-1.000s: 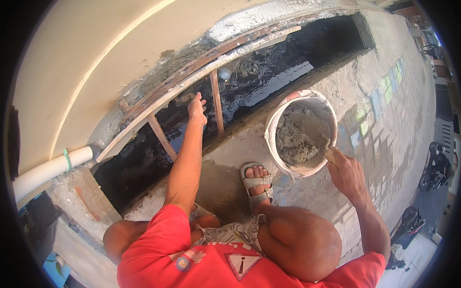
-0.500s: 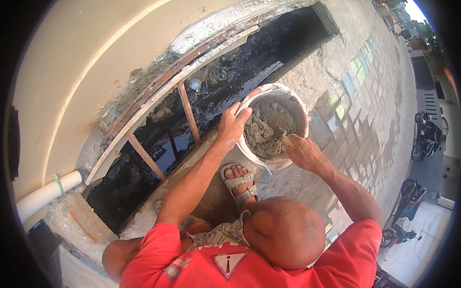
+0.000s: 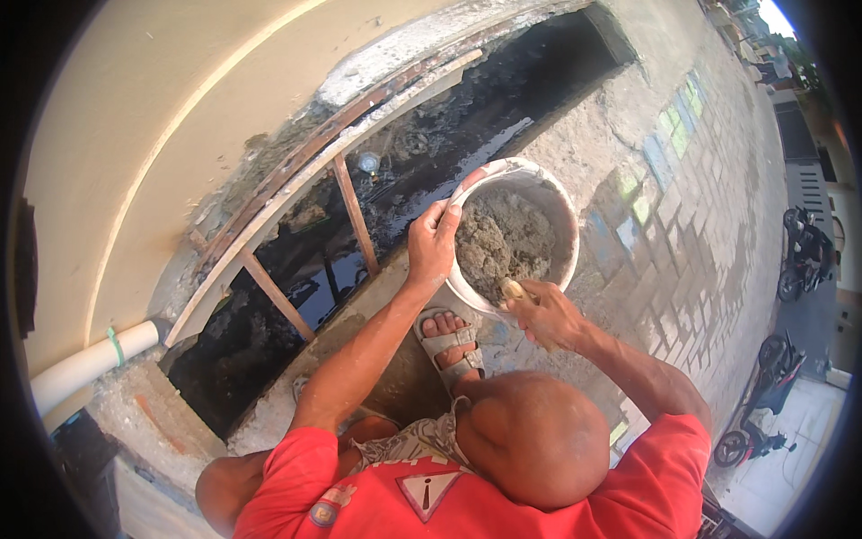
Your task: The person mixes cement and sand on the floor using a hoe, then scoops the mixture into a bucket. They carry the bucket to a wall opening and apply the cement to the wall using a trowel.
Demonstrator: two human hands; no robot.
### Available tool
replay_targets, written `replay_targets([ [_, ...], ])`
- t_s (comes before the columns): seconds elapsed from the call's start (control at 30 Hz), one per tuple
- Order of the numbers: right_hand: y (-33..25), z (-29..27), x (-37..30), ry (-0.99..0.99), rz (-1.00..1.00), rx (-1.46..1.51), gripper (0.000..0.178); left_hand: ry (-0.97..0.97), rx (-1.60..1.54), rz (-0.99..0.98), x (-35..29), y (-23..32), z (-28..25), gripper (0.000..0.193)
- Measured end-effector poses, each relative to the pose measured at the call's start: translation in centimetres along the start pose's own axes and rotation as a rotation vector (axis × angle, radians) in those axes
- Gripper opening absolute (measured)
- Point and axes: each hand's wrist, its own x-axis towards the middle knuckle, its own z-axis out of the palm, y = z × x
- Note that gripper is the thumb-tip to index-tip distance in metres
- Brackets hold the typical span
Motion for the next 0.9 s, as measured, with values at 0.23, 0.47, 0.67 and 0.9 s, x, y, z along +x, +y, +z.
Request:
replay_targets([
  [0.23, 1.0, -0.5, -2.5, 0.035, -0.049, 0.151, 0.024, -0.083, -0.325, -0.054, 1.2, -3.0, 0.2, 0.047],
  [0.47, 1.6, -1.8, -4.6, 0.055, -0.123, 0.112, 0.033, -0.054, -0.705, -0.345, 2.9, -2.5, -3.0, 0.071],
  [0.67, -2.8, -4.8, -8.8, 0.081, -0.199, -0.145, 0.03, 0.622, -0.746, -0.305, 4.5, -3.3, -7.0, 0.033],
  [0.9, -15.7, -3.0, -4.9, -0.124, -0.184, -0.375, 0.04, 1.133, -1.228, -0.423, 6.3, -8.1, -17.8, 0.041],
])
